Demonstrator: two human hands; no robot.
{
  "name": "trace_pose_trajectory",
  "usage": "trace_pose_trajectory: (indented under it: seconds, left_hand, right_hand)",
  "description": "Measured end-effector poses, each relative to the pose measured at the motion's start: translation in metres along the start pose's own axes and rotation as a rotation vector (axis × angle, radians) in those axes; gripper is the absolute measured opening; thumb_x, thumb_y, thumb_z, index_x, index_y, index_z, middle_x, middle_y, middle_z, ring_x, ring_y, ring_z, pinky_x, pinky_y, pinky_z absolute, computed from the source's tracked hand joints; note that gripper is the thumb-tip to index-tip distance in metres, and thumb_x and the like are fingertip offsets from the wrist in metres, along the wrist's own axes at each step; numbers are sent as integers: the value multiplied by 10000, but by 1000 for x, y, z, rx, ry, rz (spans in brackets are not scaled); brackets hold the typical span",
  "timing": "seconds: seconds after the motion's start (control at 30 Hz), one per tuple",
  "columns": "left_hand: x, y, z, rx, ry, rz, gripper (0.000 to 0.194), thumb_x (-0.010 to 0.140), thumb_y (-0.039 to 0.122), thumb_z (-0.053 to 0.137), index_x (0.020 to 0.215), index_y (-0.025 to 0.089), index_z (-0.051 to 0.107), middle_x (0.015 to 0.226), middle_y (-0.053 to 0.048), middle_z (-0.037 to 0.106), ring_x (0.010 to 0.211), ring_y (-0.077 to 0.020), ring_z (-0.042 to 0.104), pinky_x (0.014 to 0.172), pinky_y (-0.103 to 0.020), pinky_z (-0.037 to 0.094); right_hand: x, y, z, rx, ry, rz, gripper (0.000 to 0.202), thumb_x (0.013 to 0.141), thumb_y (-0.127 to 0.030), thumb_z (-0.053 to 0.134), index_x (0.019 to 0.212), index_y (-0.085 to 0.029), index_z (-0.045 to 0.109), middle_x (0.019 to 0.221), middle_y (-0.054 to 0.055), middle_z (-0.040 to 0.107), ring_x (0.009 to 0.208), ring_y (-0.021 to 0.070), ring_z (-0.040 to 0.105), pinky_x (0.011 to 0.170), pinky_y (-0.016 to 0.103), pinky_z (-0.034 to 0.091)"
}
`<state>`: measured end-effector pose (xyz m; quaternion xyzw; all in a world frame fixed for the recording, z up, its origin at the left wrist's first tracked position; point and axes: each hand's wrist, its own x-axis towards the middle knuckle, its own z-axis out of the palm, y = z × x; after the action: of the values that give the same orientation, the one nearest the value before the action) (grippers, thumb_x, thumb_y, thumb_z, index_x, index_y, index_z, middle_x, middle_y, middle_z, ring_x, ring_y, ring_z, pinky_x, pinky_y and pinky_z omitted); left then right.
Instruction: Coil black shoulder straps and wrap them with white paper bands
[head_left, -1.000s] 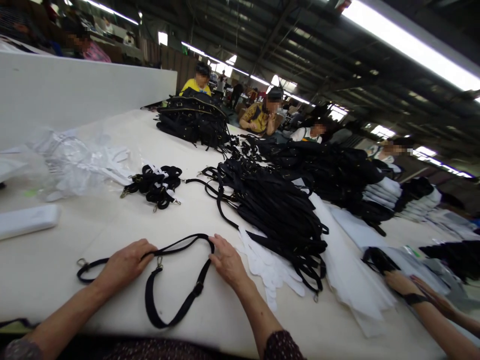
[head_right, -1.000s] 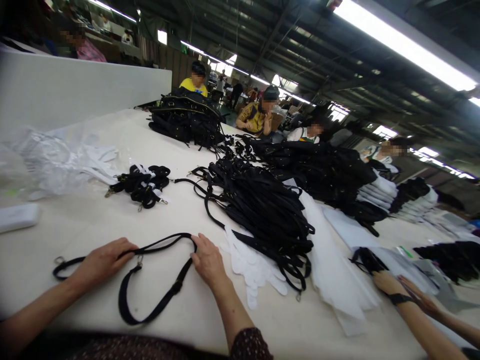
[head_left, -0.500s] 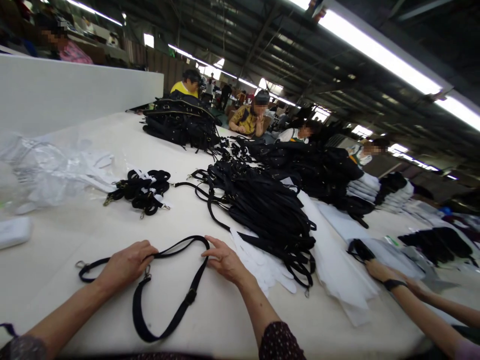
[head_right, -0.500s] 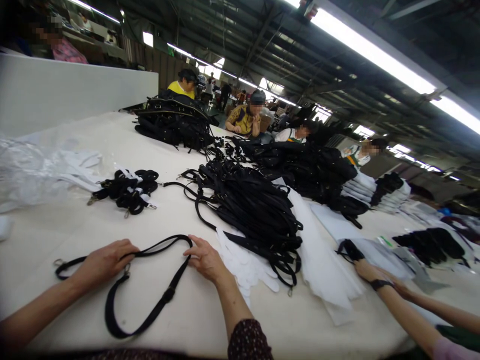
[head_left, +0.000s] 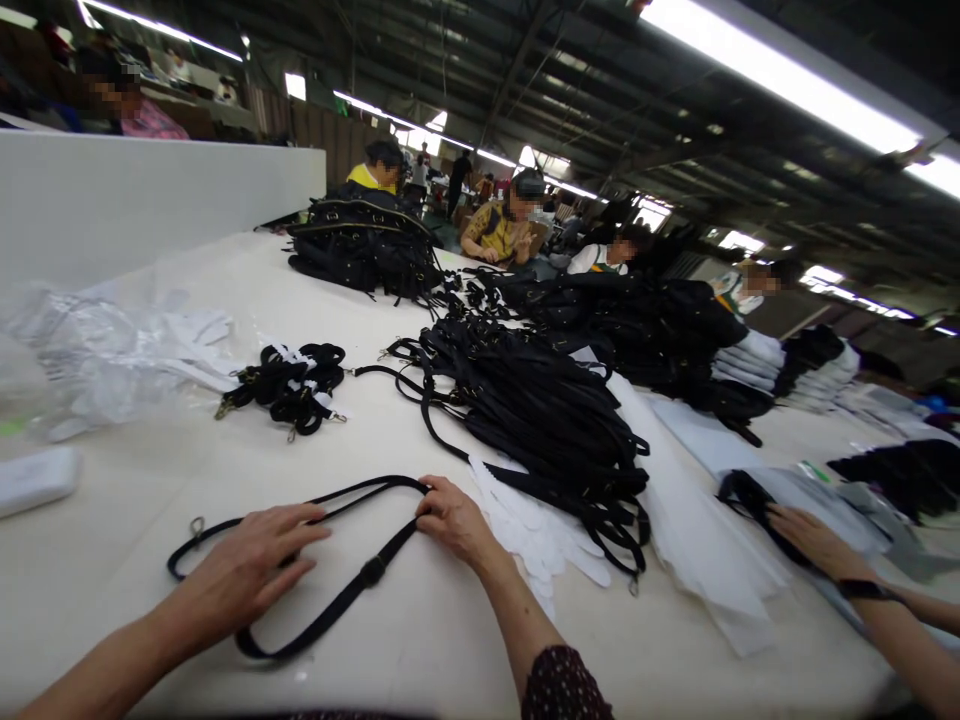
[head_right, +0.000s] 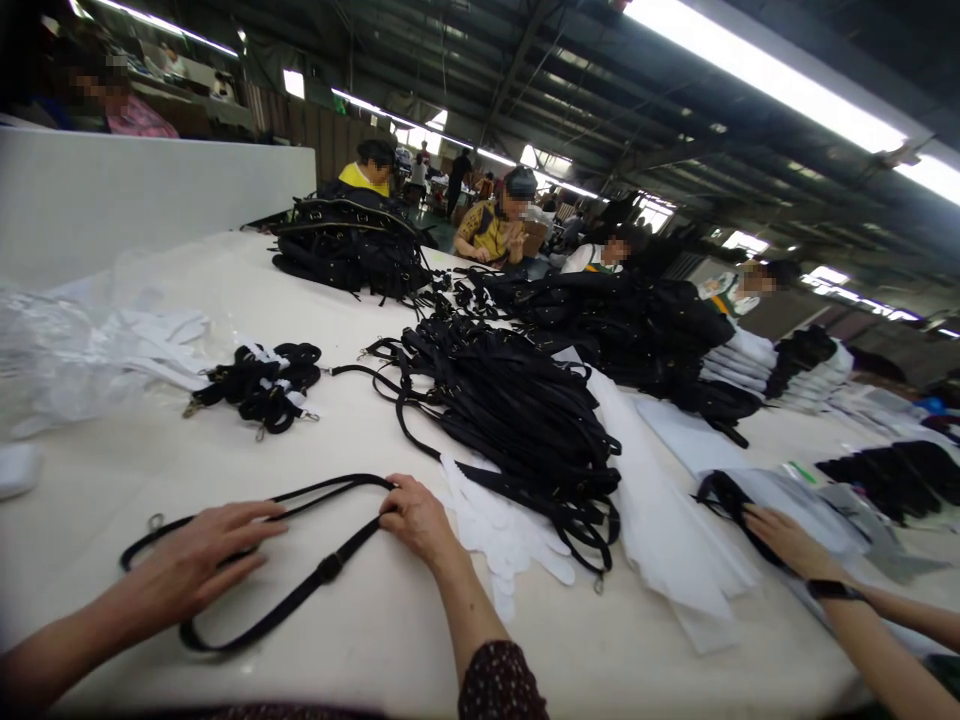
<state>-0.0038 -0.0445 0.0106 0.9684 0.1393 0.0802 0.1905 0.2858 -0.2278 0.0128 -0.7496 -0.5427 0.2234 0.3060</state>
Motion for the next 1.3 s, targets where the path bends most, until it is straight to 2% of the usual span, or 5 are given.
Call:
trace_pose_trajectory:
  seconds: [0.17,0.57,0.83,1.07,1.3]
  left_hand:
    - [-52,4,6,144,44,208,145,889,420,598,994,365,680,1378,67,612,1366,-200,438,1187,-357,187]
    - [-124,-90,-21,563,354,-113,478,853,377,593,1327,328,552,1445,-63,561,1329,-328,495,1130,-552,286]
    - [-98,-89,-35,168,442,-277,279,951,439,486,1099,302,680,1222,-29,711,1219,-255,601,1026,-451,493]
    - [-62,-35,5,225,161,-67,260,924,388,557,1180,411,599,1261,60,683,1278,-248,548,1091,-510,330]
    - [-38,-49,0,310,220,156,121,895,264,579,956,347,641,1003,73,730,1005,-156,653,1071,-362,192]
  right_hand:
    - [0,4,0,27,41,-24,142,750,-125,683,808,-254,699,1235,3,620,1107,183,599,980,321,448]
    - [6,1,-8,36,7,-4,98,784,-165,604,797,-239,667,1178,25,621,1078,197,600,964,344,432]
    - [10,-3,-11,2,-26,-11,95,794,-194,590,803,-240,673,1205,36,612,1113,208,591,987,356,414]
    - [6,-4,-12,-2,-19,-32,116,762,-148,603,791,-238,670,1176,24,634,1081,196,601,956,330,432]
    - [1,1,-10,-38,17,-91,172,728,-89,594,786,-241,649,981,-8,675,938,169,603,865,304,430]
